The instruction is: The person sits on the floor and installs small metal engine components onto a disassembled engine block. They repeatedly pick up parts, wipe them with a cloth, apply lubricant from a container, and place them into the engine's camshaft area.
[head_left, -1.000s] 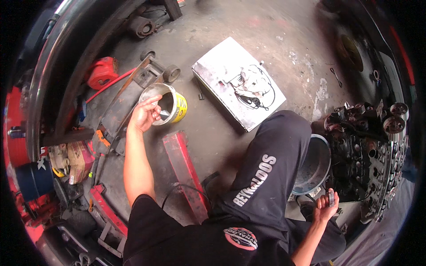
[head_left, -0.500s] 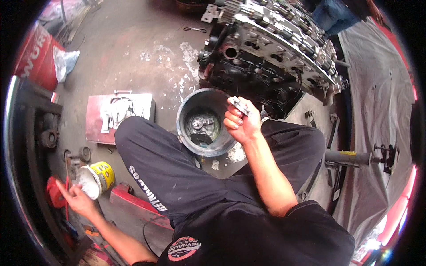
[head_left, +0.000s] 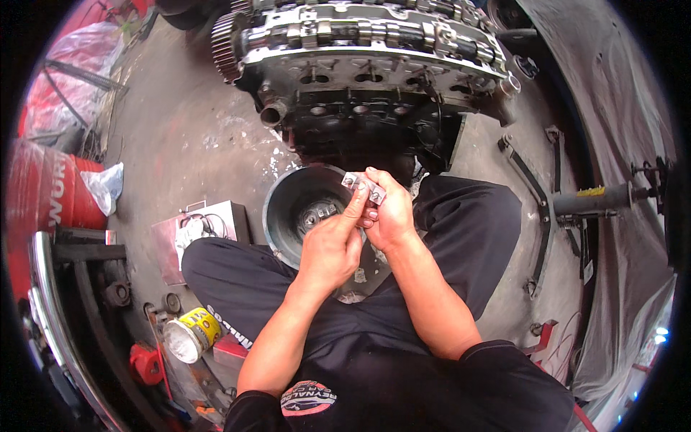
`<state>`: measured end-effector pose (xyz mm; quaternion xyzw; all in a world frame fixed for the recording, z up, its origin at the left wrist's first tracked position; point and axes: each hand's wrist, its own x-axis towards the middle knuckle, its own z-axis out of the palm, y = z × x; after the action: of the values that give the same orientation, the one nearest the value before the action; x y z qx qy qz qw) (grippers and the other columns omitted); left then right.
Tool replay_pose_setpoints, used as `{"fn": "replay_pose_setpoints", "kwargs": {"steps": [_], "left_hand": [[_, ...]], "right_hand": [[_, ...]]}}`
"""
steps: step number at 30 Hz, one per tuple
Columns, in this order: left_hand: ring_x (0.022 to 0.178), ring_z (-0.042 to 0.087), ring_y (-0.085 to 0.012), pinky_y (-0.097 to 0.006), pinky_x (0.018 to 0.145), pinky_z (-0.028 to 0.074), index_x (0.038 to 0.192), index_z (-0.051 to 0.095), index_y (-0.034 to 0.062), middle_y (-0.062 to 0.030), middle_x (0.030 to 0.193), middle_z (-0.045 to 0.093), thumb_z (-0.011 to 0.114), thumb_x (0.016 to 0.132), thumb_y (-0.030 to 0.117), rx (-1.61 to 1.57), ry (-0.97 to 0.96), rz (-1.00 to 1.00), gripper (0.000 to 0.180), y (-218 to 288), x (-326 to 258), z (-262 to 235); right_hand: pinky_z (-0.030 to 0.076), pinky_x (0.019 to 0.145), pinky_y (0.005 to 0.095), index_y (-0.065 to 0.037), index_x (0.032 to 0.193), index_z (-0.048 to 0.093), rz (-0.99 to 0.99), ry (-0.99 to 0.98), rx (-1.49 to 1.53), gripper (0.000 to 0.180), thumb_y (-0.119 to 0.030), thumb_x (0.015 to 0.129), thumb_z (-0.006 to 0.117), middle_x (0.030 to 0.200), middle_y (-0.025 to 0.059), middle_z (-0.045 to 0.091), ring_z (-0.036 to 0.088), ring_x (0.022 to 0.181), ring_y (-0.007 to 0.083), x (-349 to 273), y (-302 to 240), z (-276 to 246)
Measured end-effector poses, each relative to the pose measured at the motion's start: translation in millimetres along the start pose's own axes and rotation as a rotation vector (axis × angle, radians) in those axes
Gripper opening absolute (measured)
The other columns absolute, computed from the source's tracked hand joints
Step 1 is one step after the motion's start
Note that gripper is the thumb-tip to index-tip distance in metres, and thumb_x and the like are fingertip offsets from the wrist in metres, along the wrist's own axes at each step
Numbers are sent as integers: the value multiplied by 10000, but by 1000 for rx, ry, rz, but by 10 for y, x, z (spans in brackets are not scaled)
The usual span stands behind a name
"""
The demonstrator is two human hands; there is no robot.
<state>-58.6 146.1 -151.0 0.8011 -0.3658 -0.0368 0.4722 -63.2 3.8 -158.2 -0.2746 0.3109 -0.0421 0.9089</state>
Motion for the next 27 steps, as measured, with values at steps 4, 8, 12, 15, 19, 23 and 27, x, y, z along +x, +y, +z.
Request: {"fn": "replay_pose_setpoints", "kwargs": {"steps": [4, 8, 12, 15, 19, 23, 27], "left_hand": [[791, 645, -90, -248, 690, 531, 1594, 392, 131, -47, 1128, 676, 568, 935, -58, -869, -196, -420, 707, 25, -9, -125], [745, 605, -80, -234, 693, 492, 1623, 339, 152, -19, 838, 645, 561, 947, -45, -482, -242, -288, 739, -13, -20, -40], [710, 652, -144, -314, 707, 541, 1608, 380, 172, -18, 784, 635, 591, 868, -68, -651, -250, -479, 806, 85, 32, -80], [692, 646, -228, -370, 675, 530, 1600, 377, 113, -90, 809, 663, 617, 855, -44, 365, -89, 49, 798, 6, 18, -38], [704, 629, -294, -441, 684, 514, 1574, 423, 112, -108, 756, 613, 637, 811, -43, 445, 11, 121, 808, 61, -28, -110], [725, 641, -266, -395, 707, 528, 1580, 429, 159, -81, 783, 627, 656, 790, -22, 483, -84, 69, 842, -17, -46, -88], [686, 642, -172, -310, 638, 514, 1607, 368, 142, -82, 798, 685, 640, 897, -14, -309, -154, -206, 777, -3, -111, -104]], "right_hand": [[287, 376, 267, -30, 923, 677, 31, -122, 133, 315, -308, 1008, 556, 647, 13, 567, 369, 416, 91, 35, 10, -217], [285, 377, 266, -11, 941, 678, 3, 85, -15, 338, -322, 1003, 562, 646, 21, 577, 381, 419, 91, -16, 43, -88], [279, 379, 261, -4, 950, 701, -20, -20, -3, 358, -314, 1014, 535, 641, 30, 593, 376, 413, 88, -15, 9, -100], [280, 383, 259, 4, 945, 702, -29, -62, -7, 378, -313, 1024, 512, 627, 19, 572, 364, 414, 78, -30, 12, -103], [277, 388, 260, 11, 942, 703, -34, -44, -38, 388, -304, 1029, 495, 597, -2, 520, 348, 411, 76, -78, 38, -48], [275, 385, 265, 13, 958, 696, -32, -74, -36, 377, -301, 1026, 498, 615, 7, 530, 356, 421, 82, -62, 31, -45], [300, 378, 238, -47, 888, 658, 0, -20, 33, 318, -316, 1017, 546, 600, -27, 505, 335, 413, 53, -80, 21, 9]]}}
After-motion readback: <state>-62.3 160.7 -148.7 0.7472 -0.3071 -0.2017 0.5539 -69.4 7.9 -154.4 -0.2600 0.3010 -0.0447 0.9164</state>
